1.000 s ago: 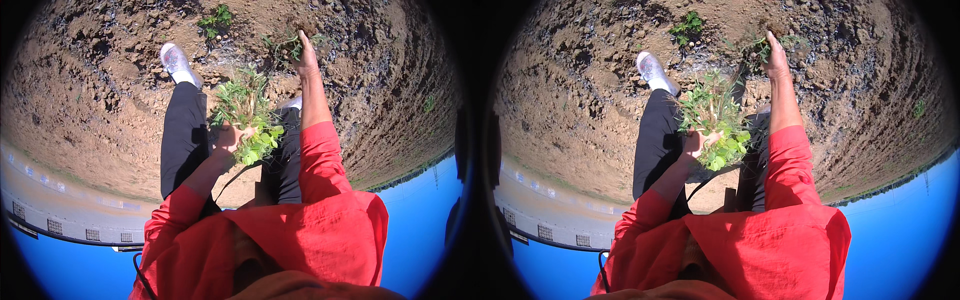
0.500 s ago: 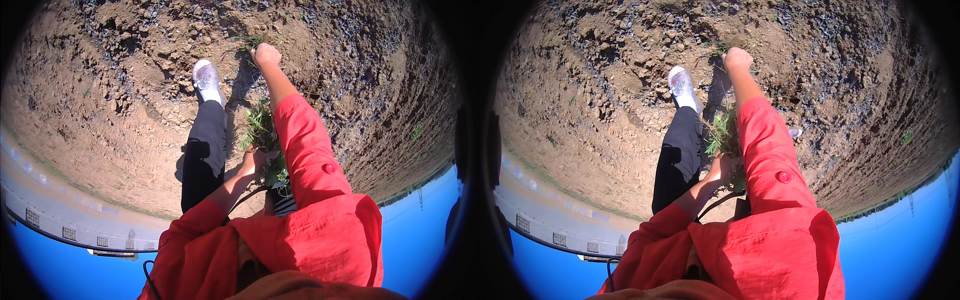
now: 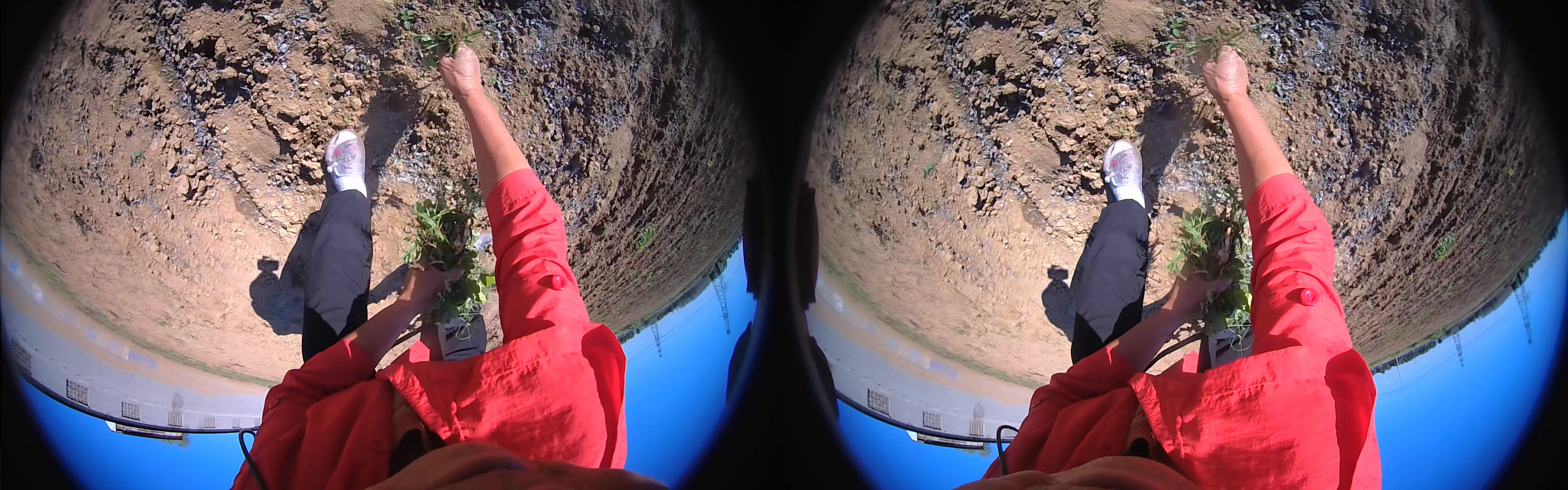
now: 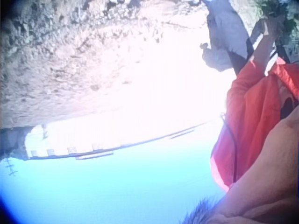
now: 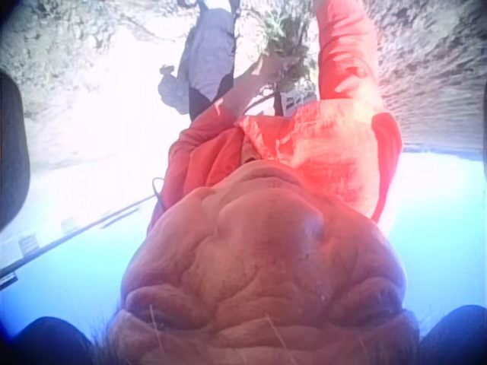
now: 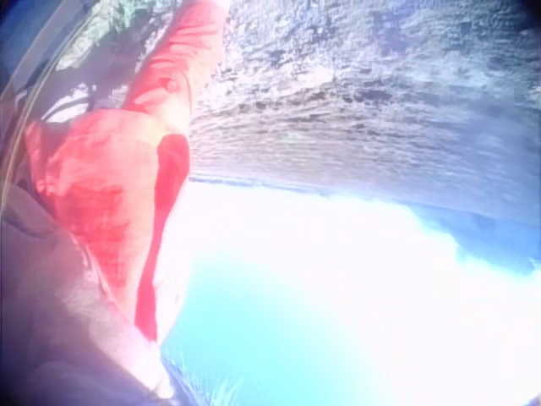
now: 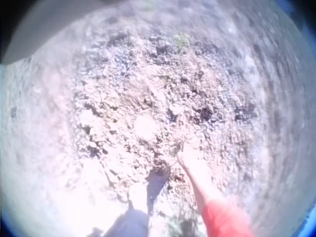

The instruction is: The person repeatedly bends to pull weeds from a tilled field by hand and gathers them into a growing bunch held in one hand. The person moves along the rows, continuing to uproot and collect weeds throughout the clip.

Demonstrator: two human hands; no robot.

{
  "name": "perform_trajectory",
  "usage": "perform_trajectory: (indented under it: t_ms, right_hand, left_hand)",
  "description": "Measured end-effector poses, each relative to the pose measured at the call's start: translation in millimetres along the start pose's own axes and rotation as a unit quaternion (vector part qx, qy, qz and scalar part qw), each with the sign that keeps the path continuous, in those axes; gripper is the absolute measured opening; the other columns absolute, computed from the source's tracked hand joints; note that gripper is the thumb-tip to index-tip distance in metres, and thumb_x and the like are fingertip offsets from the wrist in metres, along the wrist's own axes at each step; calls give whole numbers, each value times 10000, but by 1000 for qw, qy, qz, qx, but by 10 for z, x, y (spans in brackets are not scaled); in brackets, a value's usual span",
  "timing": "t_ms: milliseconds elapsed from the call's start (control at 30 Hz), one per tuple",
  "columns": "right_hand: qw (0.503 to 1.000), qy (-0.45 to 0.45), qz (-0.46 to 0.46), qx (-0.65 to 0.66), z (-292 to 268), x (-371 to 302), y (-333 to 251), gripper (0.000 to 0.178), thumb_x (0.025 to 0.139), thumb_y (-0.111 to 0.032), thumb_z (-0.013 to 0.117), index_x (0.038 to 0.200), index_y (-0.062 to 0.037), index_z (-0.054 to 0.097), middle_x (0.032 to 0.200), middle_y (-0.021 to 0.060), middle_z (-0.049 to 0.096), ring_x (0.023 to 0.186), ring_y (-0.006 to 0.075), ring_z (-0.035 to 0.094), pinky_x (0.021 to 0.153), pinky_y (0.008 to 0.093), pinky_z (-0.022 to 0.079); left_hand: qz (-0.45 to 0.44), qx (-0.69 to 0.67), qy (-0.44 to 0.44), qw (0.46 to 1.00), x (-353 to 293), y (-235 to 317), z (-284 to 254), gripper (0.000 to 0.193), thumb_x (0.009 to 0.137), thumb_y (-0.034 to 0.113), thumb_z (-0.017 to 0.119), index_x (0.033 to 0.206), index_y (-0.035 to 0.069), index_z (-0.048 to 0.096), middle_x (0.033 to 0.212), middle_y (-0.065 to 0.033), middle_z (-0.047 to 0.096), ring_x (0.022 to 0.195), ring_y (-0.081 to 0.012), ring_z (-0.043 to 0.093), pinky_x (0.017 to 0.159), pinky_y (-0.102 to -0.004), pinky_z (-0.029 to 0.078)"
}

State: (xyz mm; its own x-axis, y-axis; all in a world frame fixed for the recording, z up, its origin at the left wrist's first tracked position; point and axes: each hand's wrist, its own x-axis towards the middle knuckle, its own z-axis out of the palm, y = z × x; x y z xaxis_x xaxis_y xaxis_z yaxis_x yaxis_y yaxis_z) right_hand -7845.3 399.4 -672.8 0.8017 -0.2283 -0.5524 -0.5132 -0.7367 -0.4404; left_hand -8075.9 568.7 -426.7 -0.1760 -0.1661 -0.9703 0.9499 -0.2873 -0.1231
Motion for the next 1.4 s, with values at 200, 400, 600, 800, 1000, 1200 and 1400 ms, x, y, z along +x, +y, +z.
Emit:
perform_trajectory:
  t_ms: [200, 400, 600, 800, 1000, 1200, 1400]
  right_hand:
    - [975, -22, -19, -218, 54, 613, -887, 150, 753, -103, 492, 798, -6, 597, 840, 165, 626, 796, 340, 609, 673, 399, 490]
    - [989, -28, -20, -146, -117, 634, -943, 160, 751, -225, 549, 806, -75, 555, 760, 132, 610, 696, 330, 577, 652, 387, 468]
    - [981, -166, -96, 10, -1116, 25, -1226, 275, 805, -238, 506, 911, 15, 519, 722, 190, 589, 683, 298, 579, 649, 404, 456]
    - [950, -223, -155, -151, -1788, -943, -1408, 200, 732, -163, 561, 849, -30, 468, 841, 144, 544, 747, 282, 586, 626, 366, 477]
    - [916, -241, -216, -238, -2657, -734, -1480, 294, 717, -86, 515, 999, -9, 479, 964, 117, 504, 899, 257, 538, 690, 329, 483]
    - [945, -247, -201, 73, -3944, -573, -1247, 489, 717, -187, 548, 1146, 9, 416, 1156, 209, 443, 1041, 356, 461, 851, 392, 418]
    - [929, -228, -7, 292, -4553, 578, -862, 318, 814, -203, 518, 1067, -13, 557, 967, 163, 601, 928, 261, 573, 824, 313, 427]
  left_hand:
    - [60, -21, 16, 998, -168, 443, -186, 490, 599, 252, 758, 955, -9, 545, 840, -81, 628, 736, -171, 577, 664, -311, 453]
    - [119, -117, 2, 986, 56, 608, -250, 403, 699, 248, 702, 974, 7, 532, 756, -49, 616, 652, -201, 580, 598, -294, 453]
    - [139, -462, -17, 876, 161, 1295, -400, 208, 735, 114, 685, 924, 75, 605, 785, -29, 605, 623, -101, 581, 525, -229, 470]
    - [203, -456, -29, 866, -216, 2296, -270, 312, 782, 212, 639, 1053, 87, 549, 928, 1, 573, 750, -104, 559, 596, -253, 477]
    - [192, -459, -126, 858, -192, 2585, 237, 350, 762, 272, 662, 1037, 87, 550, 887, -9, 591, 750, -129, 567, 619, -256, 477]
    - [209, -396, -21, 894, -1125, 3572, 933, 338, 746, 257, 670, 988, 47, 560, 861, -29, 579, 688, -117, 570, 566, -240, 483]
    - [228, -240, 32, 943, -1444, 4593, 1149, 281, 732, 246, 671, 915, 53, 580, 829, -9, 566, 694, -101, 535, 582, -262, 459]
